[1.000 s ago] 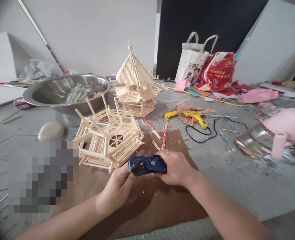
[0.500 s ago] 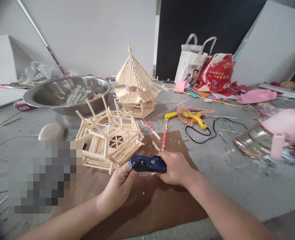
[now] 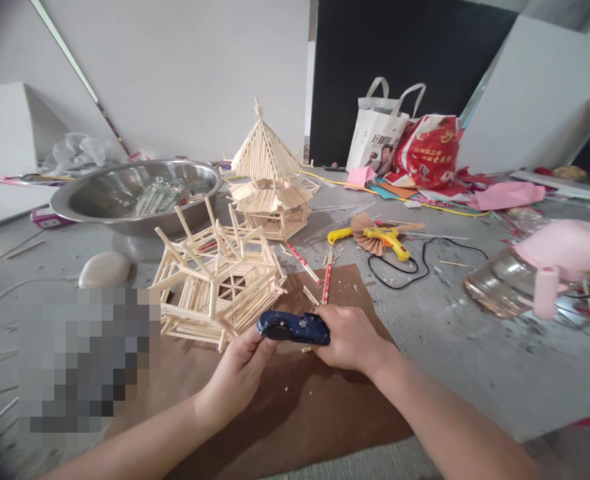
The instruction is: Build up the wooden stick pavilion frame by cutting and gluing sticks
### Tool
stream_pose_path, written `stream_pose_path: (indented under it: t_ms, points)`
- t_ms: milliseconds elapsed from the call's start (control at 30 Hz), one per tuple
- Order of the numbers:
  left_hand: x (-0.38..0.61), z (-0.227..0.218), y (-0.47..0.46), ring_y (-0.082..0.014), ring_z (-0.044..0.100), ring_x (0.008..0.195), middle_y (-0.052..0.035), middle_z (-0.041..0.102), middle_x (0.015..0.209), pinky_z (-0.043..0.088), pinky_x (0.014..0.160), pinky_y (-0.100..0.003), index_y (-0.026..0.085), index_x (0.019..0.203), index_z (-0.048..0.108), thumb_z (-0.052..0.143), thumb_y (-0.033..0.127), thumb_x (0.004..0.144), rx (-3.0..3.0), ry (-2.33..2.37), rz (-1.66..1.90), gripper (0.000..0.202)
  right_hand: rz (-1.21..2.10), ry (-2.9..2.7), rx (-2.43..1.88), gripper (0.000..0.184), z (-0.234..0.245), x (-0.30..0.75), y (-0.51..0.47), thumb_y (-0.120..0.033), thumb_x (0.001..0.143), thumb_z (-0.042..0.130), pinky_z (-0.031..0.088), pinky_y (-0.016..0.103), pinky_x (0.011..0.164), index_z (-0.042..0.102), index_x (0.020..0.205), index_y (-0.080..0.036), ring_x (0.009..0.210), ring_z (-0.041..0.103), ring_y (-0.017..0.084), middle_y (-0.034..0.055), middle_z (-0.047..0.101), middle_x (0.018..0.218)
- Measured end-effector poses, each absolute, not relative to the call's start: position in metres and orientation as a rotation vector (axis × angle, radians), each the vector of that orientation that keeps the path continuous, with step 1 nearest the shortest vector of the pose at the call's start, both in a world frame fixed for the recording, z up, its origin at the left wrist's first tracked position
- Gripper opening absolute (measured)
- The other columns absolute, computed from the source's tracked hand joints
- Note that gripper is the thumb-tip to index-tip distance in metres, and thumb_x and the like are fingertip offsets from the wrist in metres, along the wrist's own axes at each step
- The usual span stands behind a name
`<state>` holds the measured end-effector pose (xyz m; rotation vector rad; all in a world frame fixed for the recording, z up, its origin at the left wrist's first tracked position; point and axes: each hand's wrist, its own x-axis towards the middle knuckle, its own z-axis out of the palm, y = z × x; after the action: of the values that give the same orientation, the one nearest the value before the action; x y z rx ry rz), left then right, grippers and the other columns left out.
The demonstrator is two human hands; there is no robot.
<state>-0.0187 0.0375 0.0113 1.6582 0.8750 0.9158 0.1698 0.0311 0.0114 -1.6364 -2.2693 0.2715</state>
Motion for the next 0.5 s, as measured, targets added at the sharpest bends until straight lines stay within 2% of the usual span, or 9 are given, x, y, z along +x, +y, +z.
stream_pose_path:
  t_ms: [133,200,400,500]
  points:
    - [-0.018,0.012,0.035,-0.0106,0.038,0.058,0.0032,0.042,0.059,0.033,0.056,-0.021,0.017,0.067,0.048,0.04,0.033,0.084,1.652,0.931,0.849,0.026,0.202,-2.242,-1.686,0.012,0.011,0.172,0.033,-0.027,0.065,0.051,0.041,0.027,0.056,0.055,0.074,-0.02,0.062,0.06,0.019,0.0027,0.063,0.065]
    - [-0.018,0.013,0.034,-0.0094,0.031,0.053,0.0049,0.035,0.055,0.029,0.051,-0.021,0.017,0.063,0.045,0.039,0.036,0.084,1.637,0.953,0.802,0.029,0.128,-2.16,-1.708,0.014,0.01,0.177,0.036,-0.03,0.067,0.051,0.041,0.027,0.056,0.056,0.075,-0.02,0.061,0.059,0.019,0.0029,0.063,0.065]
    - [-0.017,0.016,0.031,-0.0075,0.03,0.047,0.0068,0.032,0.053,0.027,0.046,-0.02,0.018,0.074,0.045,0.037,0.041,0.085,1.421,0.896,0.726,0.026,-0.189,-1.819,-1.932,0.036,0.009,0.203,0.054,-0.045,0.072,0.048,0.042,0.029,0.058,0.056,0.096,-0.019,0.074,0.061,0.023,0.0084,0.065,0.083]
    - [-0.017,0.017,0.032,-0.0071,0.035,0.045,0.0058,0.042,0.054,0.028,0.045,-0.02,0.017,0.084,0.045,0.038,0.041,0.084,1.341,0.847,0.683,0.025,-0.137,-1.872,-2.075,0.048,0.006,0.214,0.063,-0.052,0.072,0.047,0.042,0.031,0.059,0.052,0.106,-0.019,0.079,0.06,0.026,0.01,0.063,0.089]
